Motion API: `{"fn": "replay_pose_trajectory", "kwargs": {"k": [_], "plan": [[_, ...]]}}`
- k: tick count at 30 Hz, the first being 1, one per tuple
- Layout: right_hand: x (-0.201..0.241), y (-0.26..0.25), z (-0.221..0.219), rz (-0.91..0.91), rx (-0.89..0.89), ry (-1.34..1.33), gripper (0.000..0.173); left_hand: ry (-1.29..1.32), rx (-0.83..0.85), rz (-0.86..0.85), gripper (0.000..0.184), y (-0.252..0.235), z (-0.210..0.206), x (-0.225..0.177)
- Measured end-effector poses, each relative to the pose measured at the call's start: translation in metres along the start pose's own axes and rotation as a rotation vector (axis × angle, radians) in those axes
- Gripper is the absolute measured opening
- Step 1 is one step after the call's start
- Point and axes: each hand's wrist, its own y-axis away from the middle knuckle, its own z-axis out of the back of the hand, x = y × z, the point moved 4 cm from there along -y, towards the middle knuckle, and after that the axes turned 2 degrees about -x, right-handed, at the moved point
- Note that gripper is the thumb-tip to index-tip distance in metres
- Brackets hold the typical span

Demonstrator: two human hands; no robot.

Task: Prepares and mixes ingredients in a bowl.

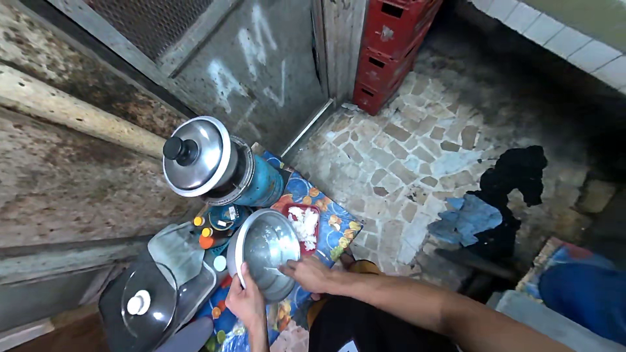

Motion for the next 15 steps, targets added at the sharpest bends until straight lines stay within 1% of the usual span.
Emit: {"fn": "replay_pose_trajectory", "kwargs": {"k": [1, 4, 6, 9, 13, 15], "plan": [[-0.005, -0.003, -0.002, -0.021, -0.009, 0.003, 0.057, 0.001, 0.007, -0.002, 0.051, 0.000, 0.000, -0.002], [-0.028, -0.015, 0.005, -0.207, -0.044, -0.020, 0.066, 0.022, 0.019, -0.005, 0.050, 0.002, 0.002, -0.005], [-0.030, -0.017, 0.013, -0.283, -0.046, -0.059, 0.063, 0.034, 0.017, -0.008, 0.050, 0.003, 0.001, -0.006], [-0.019, -0.016, 0.012, -0.272, -0.055, -0.105, 0.053, 0.032, 0.018, 0.009, 0.050, 0.004, -0.001, -0.008], [-0.026, -0.024, 0.017, -0.327, -0.037, -0.064, 0.058, 0.050, 0.001, -0.002, 0.050, 0.002, 0.002, -0.010], [-0.029, -0.027, 0.025, -0.334, -0.069, -0.059, 0.055, 0.025, 0.004, -0.005, 0.050, 0.001, 0.005, -0.009]]}}
